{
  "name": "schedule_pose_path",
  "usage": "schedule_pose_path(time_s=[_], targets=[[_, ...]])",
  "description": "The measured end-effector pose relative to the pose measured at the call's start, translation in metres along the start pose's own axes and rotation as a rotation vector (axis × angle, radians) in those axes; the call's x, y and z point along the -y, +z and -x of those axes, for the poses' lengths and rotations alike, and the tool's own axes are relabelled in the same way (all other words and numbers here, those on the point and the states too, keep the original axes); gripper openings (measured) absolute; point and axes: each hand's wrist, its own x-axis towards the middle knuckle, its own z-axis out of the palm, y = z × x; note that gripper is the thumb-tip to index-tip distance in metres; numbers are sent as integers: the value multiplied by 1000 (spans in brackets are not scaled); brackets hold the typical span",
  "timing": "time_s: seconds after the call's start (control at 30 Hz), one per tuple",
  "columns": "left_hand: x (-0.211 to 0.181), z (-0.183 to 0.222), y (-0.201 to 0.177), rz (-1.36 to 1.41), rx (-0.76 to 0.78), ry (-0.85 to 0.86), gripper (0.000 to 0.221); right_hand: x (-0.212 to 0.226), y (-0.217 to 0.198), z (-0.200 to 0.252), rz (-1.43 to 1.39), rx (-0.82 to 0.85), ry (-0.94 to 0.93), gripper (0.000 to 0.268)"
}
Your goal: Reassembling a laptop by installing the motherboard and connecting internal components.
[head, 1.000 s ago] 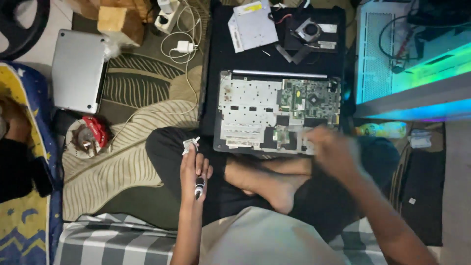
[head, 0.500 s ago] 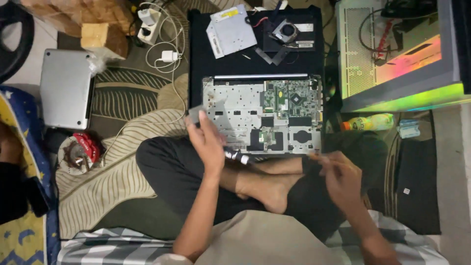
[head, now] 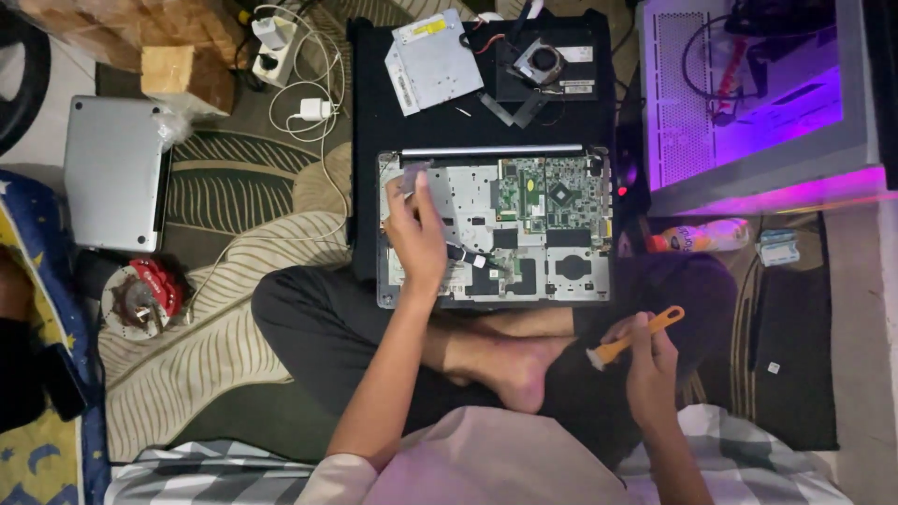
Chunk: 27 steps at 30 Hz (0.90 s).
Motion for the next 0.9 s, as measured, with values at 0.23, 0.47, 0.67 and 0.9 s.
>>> schedule_pose_path(time_s=[0.23,0.47,0.67,0.9], targets=[[-1,-2,-1,12,-25,77,29,-3,7,-9,-30,9,-73,49],[-13,-9,-2,8,-83,176,29,-55,-17,-24,152,-191,-108,52],[-63,1,7,164,183,-43,32,-89,-9,-40,138,-310,-245,58],[-85,8,35,87,666,-94,30,-90,-4,-45,149,-347,-360,56]])
